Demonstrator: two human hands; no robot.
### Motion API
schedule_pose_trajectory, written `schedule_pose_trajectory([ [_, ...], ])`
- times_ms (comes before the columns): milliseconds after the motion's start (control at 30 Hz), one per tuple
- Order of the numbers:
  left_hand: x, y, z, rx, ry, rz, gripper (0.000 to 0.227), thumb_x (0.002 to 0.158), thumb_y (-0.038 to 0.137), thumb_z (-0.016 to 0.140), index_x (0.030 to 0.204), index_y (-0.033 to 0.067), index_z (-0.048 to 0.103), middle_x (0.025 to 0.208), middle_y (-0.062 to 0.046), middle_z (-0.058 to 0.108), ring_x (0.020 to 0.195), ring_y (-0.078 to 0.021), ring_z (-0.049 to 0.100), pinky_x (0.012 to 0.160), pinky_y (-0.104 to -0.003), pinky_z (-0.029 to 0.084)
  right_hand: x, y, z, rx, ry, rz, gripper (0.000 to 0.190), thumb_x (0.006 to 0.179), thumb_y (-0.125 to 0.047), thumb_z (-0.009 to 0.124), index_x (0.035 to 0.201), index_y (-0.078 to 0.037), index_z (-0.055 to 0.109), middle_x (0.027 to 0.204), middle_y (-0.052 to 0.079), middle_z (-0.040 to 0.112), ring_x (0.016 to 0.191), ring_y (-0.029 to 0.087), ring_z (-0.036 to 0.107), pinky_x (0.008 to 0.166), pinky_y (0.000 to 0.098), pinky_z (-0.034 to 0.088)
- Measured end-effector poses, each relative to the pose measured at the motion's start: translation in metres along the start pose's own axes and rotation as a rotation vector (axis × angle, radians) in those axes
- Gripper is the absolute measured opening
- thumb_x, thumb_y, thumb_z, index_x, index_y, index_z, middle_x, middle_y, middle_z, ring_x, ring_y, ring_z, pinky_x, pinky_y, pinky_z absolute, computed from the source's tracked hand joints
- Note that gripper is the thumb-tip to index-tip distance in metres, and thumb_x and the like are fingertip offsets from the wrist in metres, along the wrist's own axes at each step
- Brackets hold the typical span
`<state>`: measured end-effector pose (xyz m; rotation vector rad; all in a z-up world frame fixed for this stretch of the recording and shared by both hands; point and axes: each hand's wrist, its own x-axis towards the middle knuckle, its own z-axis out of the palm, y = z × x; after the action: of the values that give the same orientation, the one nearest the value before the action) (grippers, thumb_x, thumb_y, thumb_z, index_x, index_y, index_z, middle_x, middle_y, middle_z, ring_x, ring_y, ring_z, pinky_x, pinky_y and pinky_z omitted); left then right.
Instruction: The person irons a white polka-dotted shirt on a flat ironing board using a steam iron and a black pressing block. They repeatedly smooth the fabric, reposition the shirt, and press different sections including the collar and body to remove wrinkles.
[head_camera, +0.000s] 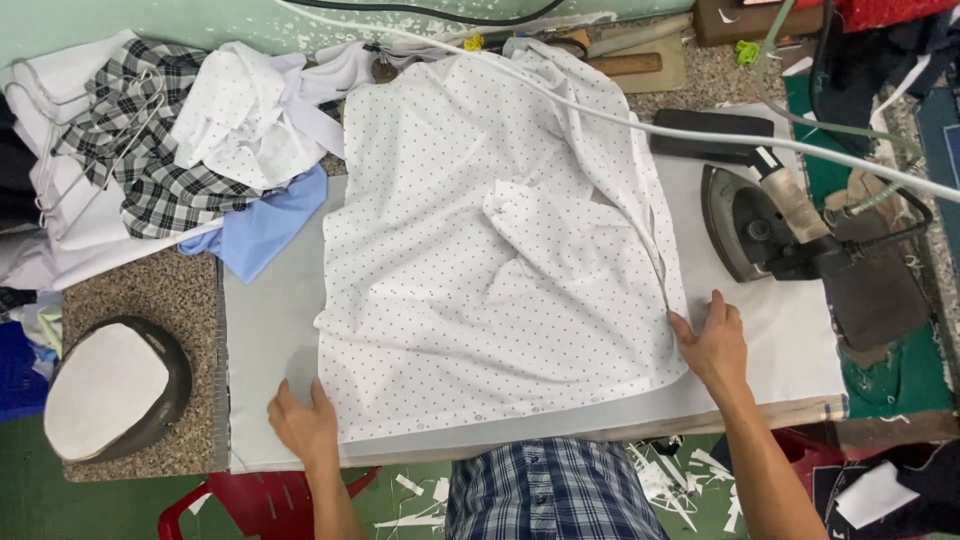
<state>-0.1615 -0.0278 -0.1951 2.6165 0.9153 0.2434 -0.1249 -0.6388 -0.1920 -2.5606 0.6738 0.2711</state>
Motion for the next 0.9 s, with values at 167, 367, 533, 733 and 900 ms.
schedule_pose_trajectory([
  [167, -0.044, -0.027, -0.011, 0.06, -0.15, -0.17, 0.073, 0.093, 0.048, 0.066, 0.141, -0.0054, 0.052, 0.131, -0.028, 0.055, 0.116, -0.0416, 0.055, 0.093, -0.056, 0.048, 0.041, -0.025, -0.065, -0.387, 0.891, -0.623, 0.031, 0.112, -0.016, 0.052, 0.133, 0.005, 0.061, 0.131, 0.028, 0.059, 0.111, 0.037, 0.059, 0.088, 0.044, 0.05],
  [367, -0.054, -0.027, -0.004, 0.034, -0.272, -0.247, 0.068, 0.088, 0.051, 0.071, 0.13, -0.0009, 0.059, 0.118, -0.017, 0.065, 0.107, -0.0319, 0.061, 0.086, -0.047, 0.051, 0.13, 0.003, -0.084, -0.729, 1.081, -0.569, 0.031, 0.106, 0.002, 0.057, 0.133, -0.01, 0.065, 0.113, 0.013, 0.062, 0.087, 0.028, 0.053, 0.077, 0.039, 0.044],
  [533, -0.056, -0.027, -0.001, 0.089, -0.373, -0.269, 0.062, 0.091, 0.059, 0.064, 0.12, 0.0036, 0.069, 0.119, -0.015, 0.066, 0.105, -0.0312, 0.063, 0.086, -0.045, 0.052, 0.063, -0.024, -0.076, -0.499, 1.025, -0.627, 0.04, 0.097, 0.013, 0.044, 0.125, 0.003, 0.071, 0.126, 0.022, 0.061, 0.107, 0.035, 0.056, 0.085, 0.0426, 0.048],
  [733, -0.062, -0.013, -0.027, -0.764, -0.284, -0.615, 0.023, 0.091, 0.016, 0.073, 0.105, 0.0082, 0.057, 0.099, -0.007, 0.063, 0.088, -0.0167, 0.059, 0.078, -0.027, 0.05, -0.009, -0.018, -0.011, -0.132, -0.151, 0.087, 0.087, 0.086, -0.059, 0.071, 0.142, -0.001, 0.038, 0.128, 0.028, 0.05, 0.107, 0.048, 0.059, 0.088, 0.0564, 0.051],
  [900, -0.047, -0.017, -0.064, -1.459, -0.378, -0.676, 0.049, 0.086, 0.013, 0.07, 0.132, -0.0005, 0.057, 0.125, -0.015, 0.067, 0.114, -0.0264, 0.066, 0.093, -0.036, 0.058, 0.017, -0.003, -0.038, 0.917, -0.421, 0.315, 0.017, 0.089, -0.007, 0.07, 0.08, -0.003, 0.056, 0.08, 0.015, 0.063, 0.077, 0.031, 0.063, 0.084, 0.0432, 0.059],
])
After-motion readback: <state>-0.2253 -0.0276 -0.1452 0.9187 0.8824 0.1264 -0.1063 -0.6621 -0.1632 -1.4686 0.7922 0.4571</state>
